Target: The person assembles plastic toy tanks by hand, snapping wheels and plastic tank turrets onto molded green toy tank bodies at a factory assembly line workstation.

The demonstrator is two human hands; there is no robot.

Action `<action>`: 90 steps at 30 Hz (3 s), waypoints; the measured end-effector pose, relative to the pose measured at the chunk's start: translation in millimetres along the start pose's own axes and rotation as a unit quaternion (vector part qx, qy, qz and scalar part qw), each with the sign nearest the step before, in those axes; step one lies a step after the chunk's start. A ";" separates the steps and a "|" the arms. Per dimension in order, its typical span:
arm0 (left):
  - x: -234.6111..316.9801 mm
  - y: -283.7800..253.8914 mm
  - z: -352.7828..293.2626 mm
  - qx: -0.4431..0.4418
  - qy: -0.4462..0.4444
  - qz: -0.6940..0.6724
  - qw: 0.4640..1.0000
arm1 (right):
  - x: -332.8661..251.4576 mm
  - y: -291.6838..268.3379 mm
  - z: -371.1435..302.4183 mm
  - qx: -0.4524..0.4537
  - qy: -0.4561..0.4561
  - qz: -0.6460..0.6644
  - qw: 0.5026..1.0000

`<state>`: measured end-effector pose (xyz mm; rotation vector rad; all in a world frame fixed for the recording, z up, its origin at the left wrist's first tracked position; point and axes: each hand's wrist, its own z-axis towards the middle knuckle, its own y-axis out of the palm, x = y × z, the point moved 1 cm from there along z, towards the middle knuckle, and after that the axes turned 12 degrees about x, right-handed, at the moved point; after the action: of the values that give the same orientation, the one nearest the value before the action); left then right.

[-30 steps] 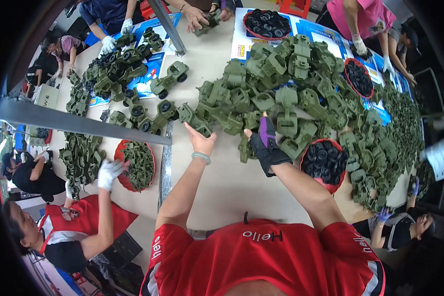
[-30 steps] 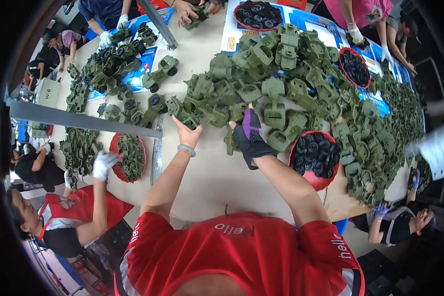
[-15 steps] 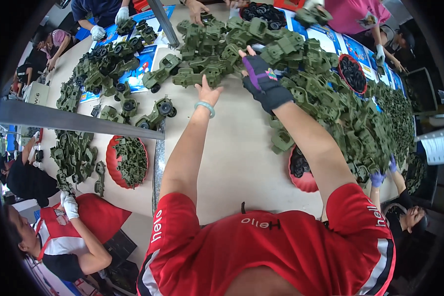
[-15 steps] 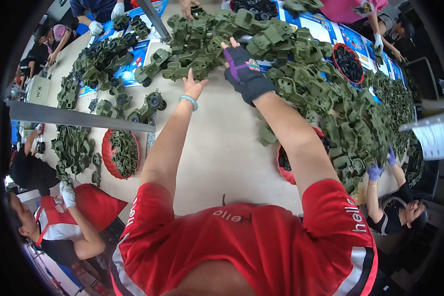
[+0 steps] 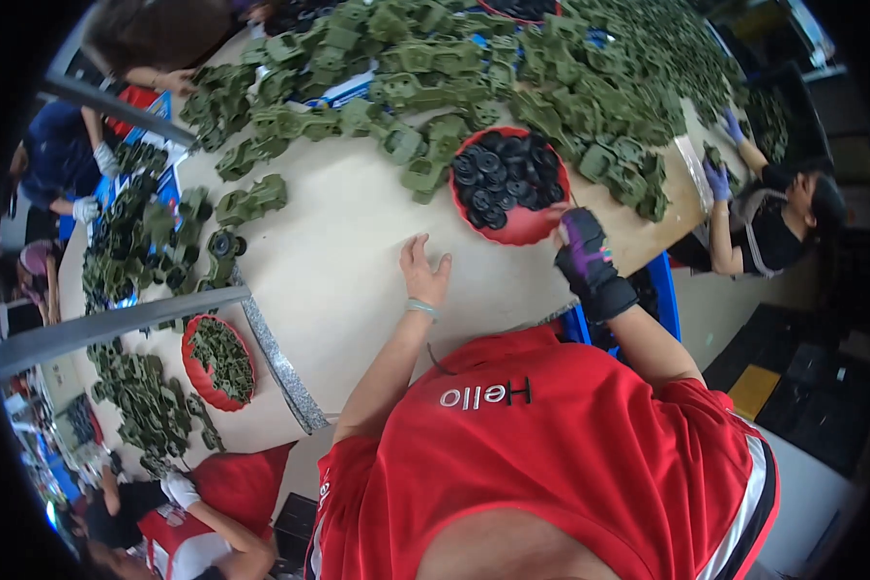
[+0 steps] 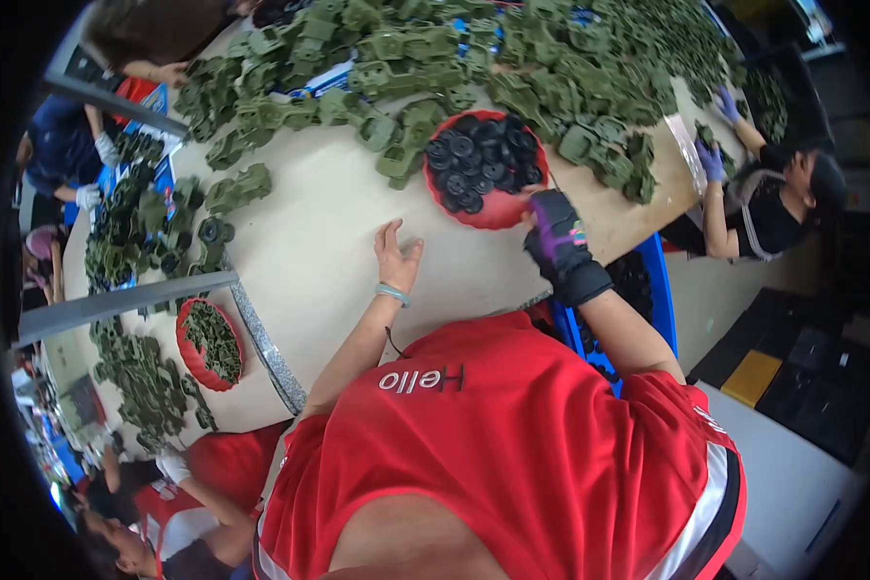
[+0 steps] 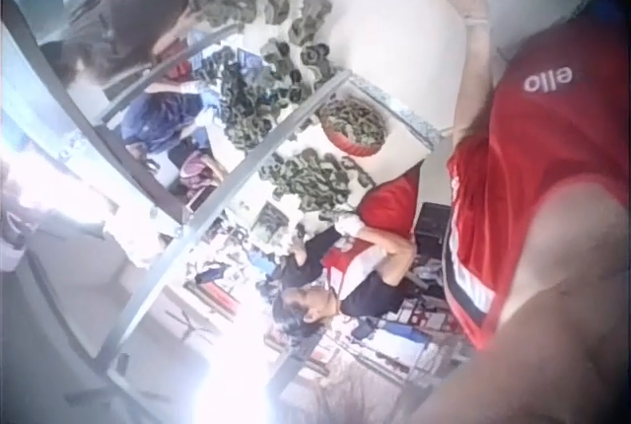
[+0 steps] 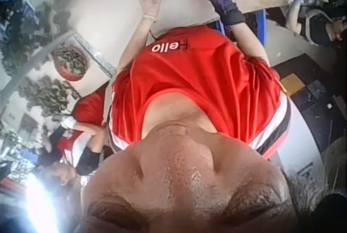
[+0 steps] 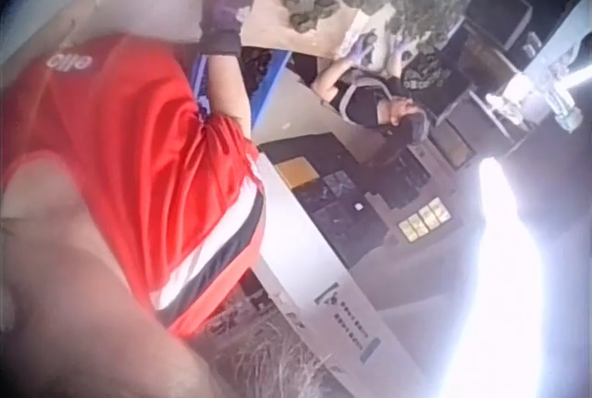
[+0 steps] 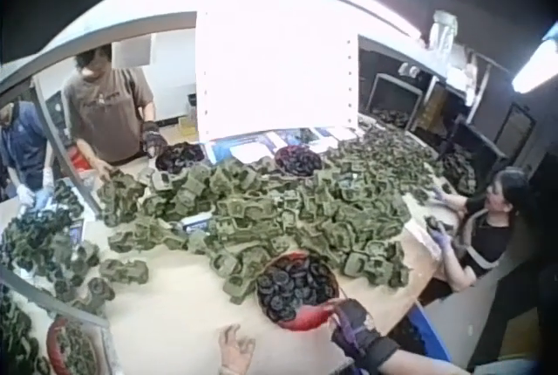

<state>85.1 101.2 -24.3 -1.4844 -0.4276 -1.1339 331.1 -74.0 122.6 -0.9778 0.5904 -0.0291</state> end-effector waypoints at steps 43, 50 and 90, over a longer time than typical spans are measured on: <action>-35.7 -98.4 -70.7 -0.068 -0.209 -0.136 0.966 | 63.3 30.8 -28.5 -0.054 0.026 0.103 0.993; -16.3 -102.2 -80.5 -0.087 -0.177 -0.049 0.979 | 10.8 77.5 12.8 -0.134 -0.079 0.029 0.987; 29.6 -53.0 -97.2 -0.128 -0.067 0.210 0.967 | -53.8 75.7 -54.7 -0.191 0.295 0.344 0.871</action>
<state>17.9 18.0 16.7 -1.7821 -0.0464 -0.7715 241.5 -57.8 65.0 -1.0897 1.5365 0.4568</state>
